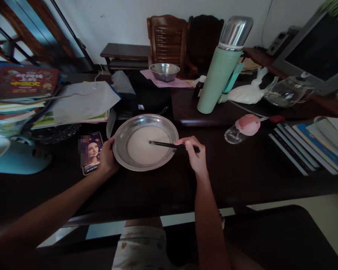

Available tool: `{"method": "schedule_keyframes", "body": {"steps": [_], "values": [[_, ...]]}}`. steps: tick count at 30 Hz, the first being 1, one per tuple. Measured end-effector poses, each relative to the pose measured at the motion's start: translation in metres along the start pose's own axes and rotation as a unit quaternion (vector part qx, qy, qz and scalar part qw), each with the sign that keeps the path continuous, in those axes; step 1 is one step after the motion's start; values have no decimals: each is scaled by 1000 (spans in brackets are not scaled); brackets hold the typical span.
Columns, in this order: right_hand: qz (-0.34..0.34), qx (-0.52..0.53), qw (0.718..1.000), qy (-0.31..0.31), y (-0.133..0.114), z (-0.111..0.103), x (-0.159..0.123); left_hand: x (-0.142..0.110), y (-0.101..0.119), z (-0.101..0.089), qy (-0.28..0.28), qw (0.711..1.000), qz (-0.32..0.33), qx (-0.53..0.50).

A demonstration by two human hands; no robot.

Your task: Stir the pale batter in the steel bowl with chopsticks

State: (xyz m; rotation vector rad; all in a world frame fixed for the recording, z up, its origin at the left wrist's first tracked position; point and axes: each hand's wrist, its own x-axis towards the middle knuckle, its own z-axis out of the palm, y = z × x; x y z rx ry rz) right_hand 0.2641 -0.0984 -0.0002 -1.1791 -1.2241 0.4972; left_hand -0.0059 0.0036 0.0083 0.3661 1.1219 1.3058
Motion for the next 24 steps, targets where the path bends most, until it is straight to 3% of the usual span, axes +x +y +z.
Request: {"method": "schedule_keyframes", "body": {"steps": [2,7,9,14,16,20,22,24], "values": [[10,31,999,2,-2,0,-1,-1,0,1,4,1000,-2,2],[6,2,996,-87,-6,5,2,-2,1,1,10,1000,0,7],[1,-21,997,-79,-5,5,3,-3,1,1,8,1000,0,8],[11,-6,999,34,-4,1,1,-5,2,2,9,1000,-8,10],[20,5,1000,17,-5,2,1,-5,2,2,11,1000,-9,12],[16,-24,995,-95,-9,5,3,-2,0,0,8,1000,-3,20],[5,-40,994,-97,-8,5,4,-1,-1,-1,5,1000,4,23],[1,-49,997,-55,-6,3,3,0,-1,-1,2,1000,10,24]]}}
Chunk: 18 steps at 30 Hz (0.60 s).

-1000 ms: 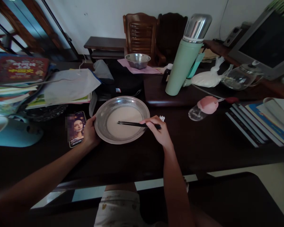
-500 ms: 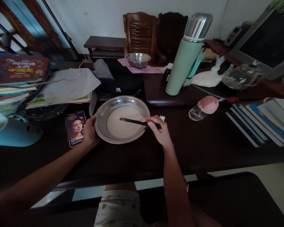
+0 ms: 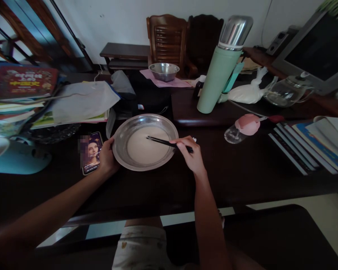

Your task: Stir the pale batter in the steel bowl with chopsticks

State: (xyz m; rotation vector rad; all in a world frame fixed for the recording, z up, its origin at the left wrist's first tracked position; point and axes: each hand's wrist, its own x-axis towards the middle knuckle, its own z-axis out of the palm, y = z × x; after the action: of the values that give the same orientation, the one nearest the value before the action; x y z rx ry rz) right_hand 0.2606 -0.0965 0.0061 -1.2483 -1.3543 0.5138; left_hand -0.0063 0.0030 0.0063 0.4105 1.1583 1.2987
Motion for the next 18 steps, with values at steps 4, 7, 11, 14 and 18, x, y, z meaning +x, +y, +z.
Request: {"method": "schedule_keyframes", "body": {"steps": [4,7,11,14,18], "values": [[19,39,995,93,2,-3,-2,0,-1,-1,-1,1000,-2,-4],[25,53,998,34,0,-1,-2,0,0,-1,-7,1000,-1,-11],[8,23,999,-45,-2,1,0,-1,1,1,-1,1000,-5,-19],[8,4,1000,4,0,-1,0,-3,2,2,9,1000,-13,-21],[21,53,994,90,1,-5,-2,-4,3,2,11,1000,-13,-18]]}}
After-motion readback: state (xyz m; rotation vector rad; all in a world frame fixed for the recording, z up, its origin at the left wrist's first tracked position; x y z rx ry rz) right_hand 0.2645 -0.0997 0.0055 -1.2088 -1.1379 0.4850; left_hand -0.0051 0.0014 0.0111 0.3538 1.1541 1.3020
